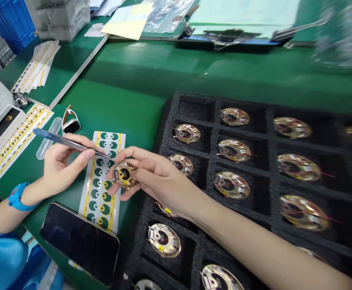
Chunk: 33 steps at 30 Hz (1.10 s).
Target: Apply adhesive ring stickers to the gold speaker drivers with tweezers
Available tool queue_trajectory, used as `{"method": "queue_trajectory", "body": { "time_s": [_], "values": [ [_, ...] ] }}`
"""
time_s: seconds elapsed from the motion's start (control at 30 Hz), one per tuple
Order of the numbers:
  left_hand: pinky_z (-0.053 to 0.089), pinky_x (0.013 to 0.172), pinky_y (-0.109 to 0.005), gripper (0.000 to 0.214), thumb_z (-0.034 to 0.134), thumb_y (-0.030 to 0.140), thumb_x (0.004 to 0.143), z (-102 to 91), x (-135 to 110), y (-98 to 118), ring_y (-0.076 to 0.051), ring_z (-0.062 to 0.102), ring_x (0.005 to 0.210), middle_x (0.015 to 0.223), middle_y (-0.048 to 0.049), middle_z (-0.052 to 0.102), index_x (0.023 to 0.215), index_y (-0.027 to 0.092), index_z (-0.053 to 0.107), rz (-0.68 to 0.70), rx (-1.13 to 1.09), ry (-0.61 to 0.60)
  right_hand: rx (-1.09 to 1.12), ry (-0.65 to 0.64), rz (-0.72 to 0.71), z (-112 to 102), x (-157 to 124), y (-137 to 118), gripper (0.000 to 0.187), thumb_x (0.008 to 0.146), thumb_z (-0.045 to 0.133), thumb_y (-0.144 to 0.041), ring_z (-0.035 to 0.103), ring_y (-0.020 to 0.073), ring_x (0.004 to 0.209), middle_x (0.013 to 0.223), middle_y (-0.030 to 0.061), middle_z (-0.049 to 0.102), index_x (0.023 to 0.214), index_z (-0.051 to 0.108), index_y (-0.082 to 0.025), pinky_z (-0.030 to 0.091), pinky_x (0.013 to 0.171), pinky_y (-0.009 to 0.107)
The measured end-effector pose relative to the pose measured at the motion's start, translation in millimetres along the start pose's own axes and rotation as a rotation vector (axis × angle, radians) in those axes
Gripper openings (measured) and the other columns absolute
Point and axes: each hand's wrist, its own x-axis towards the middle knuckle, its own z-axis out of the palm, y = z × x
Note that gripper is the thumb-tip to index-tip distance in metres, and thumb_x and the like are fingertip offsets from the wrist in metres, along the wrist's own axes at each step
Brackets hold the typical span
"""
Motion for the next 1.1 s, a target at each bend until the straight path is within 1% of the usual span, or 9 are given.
{"method": "queue_trajectory", "body": {
  "time_s": [0.17, 0.27, 0.47, 0.57, 0.7, 0.77, 0.87, 1.0, 1.1],
  "values": [
    [0.061, 0.072, -0.026, 0.014, 0.067, 0.033, 0.086, -1.1, 4.6, -2.6, -0.014, 0.071, 0.079, 0.084, -0.0005, 0.067, 0.090, 0.020, 0.064, -0.046, -0.012, 0.035, -0.052, -0.001, 0.005, 0.5, -1.2, -3.0, 0.021, 0.079, 0.058, -0.017, 0.070, 0.0133, 0.068, 0.087, -0.0011, 0.066, 0.097, 0.048, -0.020, 0.059, 0.053, 0.017],
    [0.059, 0.072, -0.024, 0.018, 0.069, 0.034, 0.084, -3.2, 10.7, -7.0, -0.012, 0.069, 0.075, 0.083, -0.0007, 0.067, 0.089, 0.018, 0.064, -0.147, -0.034, -0.008, -0.121, 0.074, -0.068, -3.2, 0.4, -6.2, 0.020, 0.080, 0.061, -0.021, 0.070, 0.0150, 0.073, 0.090, 0.0003, 0.066, 0.098, 0.052, -0.021, 0.061, 0.059, 0.022],
    [0.059, 0.071, -0.026, 0.025, 0.073, 0.037, 0.079, -10.4, 19.9, -18.4, -0.013, 0.068, 0.070, 0.076, -0.0015, 0.067, 0.085, 0.015, 0.062, -0.461, -0.180, -0.321, -0.463, 0.566, -0.439, -32.9, 7.8, -25.1, 0.019, 0.076, 0.059, -0.017, 0.069, 0.0203, 0.087, 0.093, 0.0027, 0.066, 0.094, 0.057, -0.024, 0.061, 0.076, 0.034],
    [0.058, 0.070, -0.024, 0.021, 0.072, 0.033, 0.079, -12.4, 20.1, -18.3, -0.011, 0.067, 0.070, 0.077, -0.0014, 0.067, 0.085, 0.015, 0.064, -0.485, -0.187, -0.333, -0.421, 0.765, -0.514, -64.5, 4.9, -44.0, 0.018, 0.072, 0.058, -0.016, 0.069, 0.0229, 0.084, 0.085, 0.0022, 0.063, 0.087, 0.055, -0.025, 0.060, 0.078, 0.040],
    [0.058, 0.070, -0.024, 0.019, 0.071, 0.033, 0.080, -14.0, 19.8, -15.3, -0.012, 0.068, 0.070, 0.078, -0.0017, 0.068, 0.086, 0.015, 0.065, -0.449, -0.160, -0.321, -0.430, 0.969, -0.483, -112.2, -4.6, -65.7, 0.009, 0.076, 0.057, -0.022, 0.066, 0.0222, 0.072, 0.079, 0.0030, 0.059, 0.078, 0.049, -0.026, 0.059, 0.075, 0.042],
    [0.059, 0.071, -0.026, 0.019, 0.071, 0.033, 0.081, -14.9, 19.9, -14.5, -0.014, 0.069, 0.071, 0.078, -0.0023, 0.069, 0.087, 0.015, 0.064, -0.438, -0.132, -0.319, -0.469, 0.996, -0.466, -128.9, -6.3, -70.3, 0.007, 0.077, 0.056, -0.023, 0.066, 0.0221, 0.075, 0.081, 0.0051, 0.060, 0.078, 0.049, -0.025, 0.058, 0.077, 0.041],
    [0.060, 0.072, -0.028, 0.020, 0.070, 0.034, 0.082, -16.1, 20.2, -14.9, -0.015, 0.070, 0.071, 0.079, -0.0031, 0.071, 0.088, 0.016, 0.064, -0.429, -0.097, -0.319, -0.554, 0.950, -0.426, -139.4, -2.0, -68.8, 0.012, 0.075, 0.056, -0.022, 0.066, 0.0239, 0.093, 0.095, 0.0097, 0.065, 0.087, 0.055, -0.022, 0.054, 0.090, 0.040],
    [0.061, 0.071, -0.029, 0.021, 0.069, 0.035, 0.083, -17.2, 20.2, -18.8, -0.016, 0.071, 0.071, 0.079, -0.0033, 0.072, 0.089, 0.016, 0.063, -0.411, -0.085, -0.326, -0.731, 0.844, -0.380, -136.6, 8.0, -61.0, 0.037, 0.073, 0.053, -0.017, 0.057, 0.0230, 0.117, 0.124, 0.0110, 0.060, 0.109, 0.058, -0.019, 0.047, 0.101, 0.039],
    [0.061, 0.070, -0.030, 0.021, 0.068, 0.035, 0.083, -17.4, 19.9, -22.9, -0.016, 0.071, 0.072, 0.078, -0.0036, 0.071, 0.089, 0.016, 0.063, -0.406, -0.064, -0.337, -0.908, 0.838, -0.345, -131.2, 9.9, -60.3, 0.041, 0.077, 0.049, -0.016, 0.055, 0.0215, 0.120, 0.130, 0.0099, 0.058, 0.117, 0.056, -0.019, 0.047, 0.101, 0.039]
  ]
}}
